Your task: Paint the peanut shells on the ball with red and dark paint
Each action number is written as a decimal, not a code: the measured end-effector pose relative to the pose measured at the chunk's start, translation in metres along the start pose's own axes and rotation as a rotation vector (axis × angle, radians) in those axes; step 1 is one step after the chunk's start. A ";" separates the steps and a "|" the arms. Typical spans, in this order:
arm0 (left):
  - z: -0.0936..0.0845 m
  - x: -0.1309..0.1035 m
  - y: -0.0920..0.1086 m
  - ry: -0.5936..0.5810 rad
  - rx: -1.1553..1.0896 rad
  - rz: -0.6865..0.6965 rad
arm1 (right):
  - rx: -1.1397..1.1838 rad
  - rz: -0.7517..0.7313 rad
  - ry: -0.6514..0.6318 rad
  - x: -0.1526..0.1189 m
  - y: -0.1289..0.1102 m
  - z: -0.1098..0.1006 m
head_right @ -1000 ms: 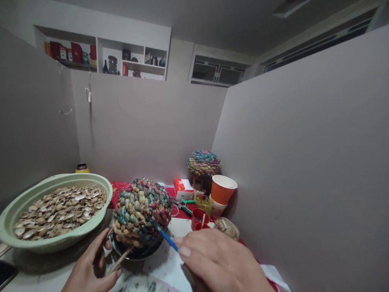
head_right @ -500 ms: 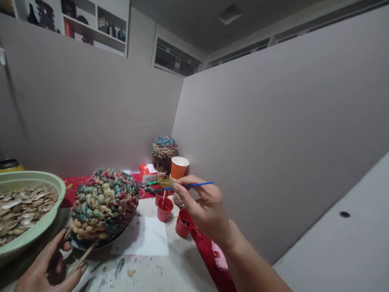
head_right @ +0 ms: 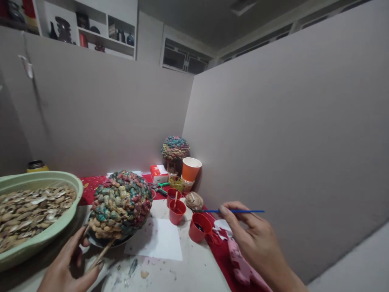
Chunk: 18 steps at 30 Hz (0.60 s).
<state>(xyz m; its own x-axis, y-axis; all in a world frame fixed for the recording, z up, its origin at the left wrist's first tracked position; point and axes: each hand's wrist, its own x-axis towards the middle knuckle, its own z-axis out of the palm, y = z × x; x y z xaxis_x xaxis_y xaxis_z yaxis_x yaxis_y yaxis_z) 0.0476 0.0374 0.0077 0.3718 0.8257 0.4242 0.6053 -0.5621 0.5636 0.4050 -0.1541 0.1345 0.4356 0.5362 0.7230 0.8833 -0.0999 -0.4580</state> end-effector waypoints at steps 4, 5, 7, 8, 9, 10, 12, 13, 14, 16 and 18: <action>0.003 -0.004 0.004 0.028 0.004 -0.016 | -0.002 -0.085 -0.014 0.001 0.003 0.009; 0.005 -0.005 0.004 0.045 -0.005 -0.017 | -0.016 -0.117 0.003 0.001 0.002 0.011; 0.010 -0.007 0.005 0.091 -0.030 -0.021 | -0.056 -0.162 0.059 0.002 -0.001 0.014; 0.013 -0.007 0.005 0.114 -0.043 -0.022 | -0.070 -0.170 0.088 0.003 -0.004 0.015; 0.016 -0.008 0.005 0.139 -0.053 -0.026 | -0.072 -0.165 0.110 0.002 -0.005 0.016; 0.018 -0.009 0.005 0.162 -0.059 -0.031 | -0.060 -0.154 0.124 0.002 -0.006 0.016; 0.020 -0.009 0.005 0.171 -0.059 -0.034 | -0.025 -0.104 0.137 -0.001 -0.005 0.017; 0.020 -0.009 0.005 0.172 -0.054 -0.037 | -0.014 -0.069 0.142 -0.003 -0.002 0.018; 0.019 -0.009 0.004 0.174 -0.050 -0.041 | -0.009 -0.029 0.145 -0.005 0.001 0.018; 0.015 -0.008 0.003 0.150 -0.040 -0.037 | -0.006 0.046 0.173 -0.009 0.009 0.020; 0.012 -0.007 0.001 0.108 -0.034 -0.019 | 0.018 0.085 0.223 -0.012 0.017 0.022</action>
<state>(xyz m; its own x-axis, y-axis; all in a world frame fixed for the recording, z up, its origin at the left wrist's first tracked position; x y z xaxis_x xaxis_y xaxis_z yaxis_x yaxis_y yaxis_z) 0.0535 0.0316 -0.0032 0.2813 0.8273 0.4863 0.5868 -0.5493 0.5949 0.4108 -0.1442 0.1067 0.5372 0.3282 0.7770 0.8396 -0.1207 -0.5296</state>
